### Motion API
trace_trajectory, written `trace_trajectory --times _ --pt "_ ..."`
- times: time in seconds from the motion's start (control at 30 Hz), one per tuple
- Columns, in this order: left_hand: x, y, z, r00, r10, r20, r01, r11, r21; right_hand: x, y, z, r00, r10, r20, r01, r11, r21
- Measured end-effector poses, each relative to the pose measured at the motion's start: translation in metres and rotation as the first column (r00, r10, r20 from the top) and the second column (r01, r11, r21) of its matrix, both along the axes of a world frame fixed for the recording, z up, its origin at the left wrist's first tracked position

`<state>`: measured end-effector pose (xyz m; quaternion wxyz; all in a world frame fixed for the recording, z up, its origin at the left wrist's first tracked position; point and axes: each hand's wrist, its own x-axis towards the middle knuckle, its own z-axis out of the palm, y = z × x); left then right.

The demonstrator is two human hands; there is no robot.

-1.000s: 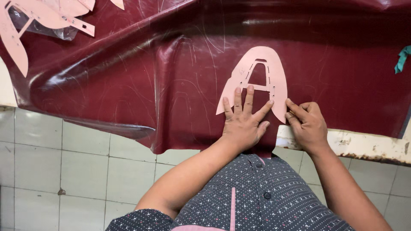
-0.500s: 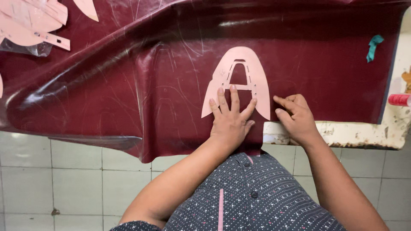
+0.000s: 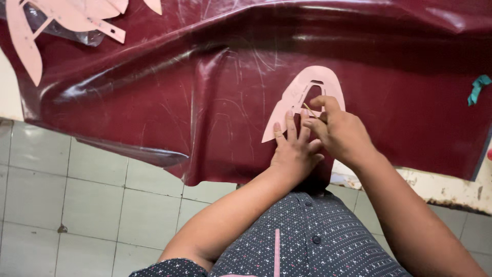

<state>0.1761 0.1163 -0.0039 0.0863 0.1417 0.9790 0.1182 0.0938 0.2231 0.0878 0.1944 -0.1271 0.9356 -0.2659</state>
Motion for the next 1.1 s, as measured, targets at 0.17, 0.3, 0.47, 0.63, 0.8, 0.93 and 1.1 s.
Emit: trace_trajectory --times 0.17,0.3,0.47,0.63,0.8,0.93,1.1 --pt "-0.005 0.001 -0.001 0.983 -0.026 0.181 0.033 0.999 -0.038 -0.002 -0.028 -0.006 0.987 0.068 0.144 -0.035 0.976 -0.216" --pt "-0.002 0.001 0.002 0.994 0.028 0.103 -0.032 0.999 0.04 0.001 -0.035 -0.007 0.819 0.501 -0.28 -0.569 0.647 -0.507" --pt "0.0 -0.005 0.0 0.999 0.017 0.048 -0.025 0.987 0.156 0.01 -0.05 -0.019 0.91 0.414 -0.01 -0.39 0.849 -0.355" --pt "0.003 -0.007 -0.004 0.996 0.055 0.068 -0.068 0.974 0.214 0.01 -0.057 -0.029 0.941 0.339 -0.005 -0.31 0.854 -0.418" --pt "0.005 -0.007 -0.009 0.999 0.01 -0.036 -0.004 0.985 0.172 0.01 -0.059 -0.027 0.956 0.292 -0.022 -0.271 0.854 -0.444" --pt "0.008 -0.007 -0.018 0.997 -0.021 -0.071 0.035 0.981 0.192 0.006 -0.063 -0.028 0.943 0.331 0.014 -0.3 0.872 -0.387" --pt "0.01 -0.004 -0.029 0.989 0.026 -0.144 0.008 0.973 0.231 0.006 -0.069 -0.031 0.914 0.381 -0.138 -0.405 0.854 -0.326"
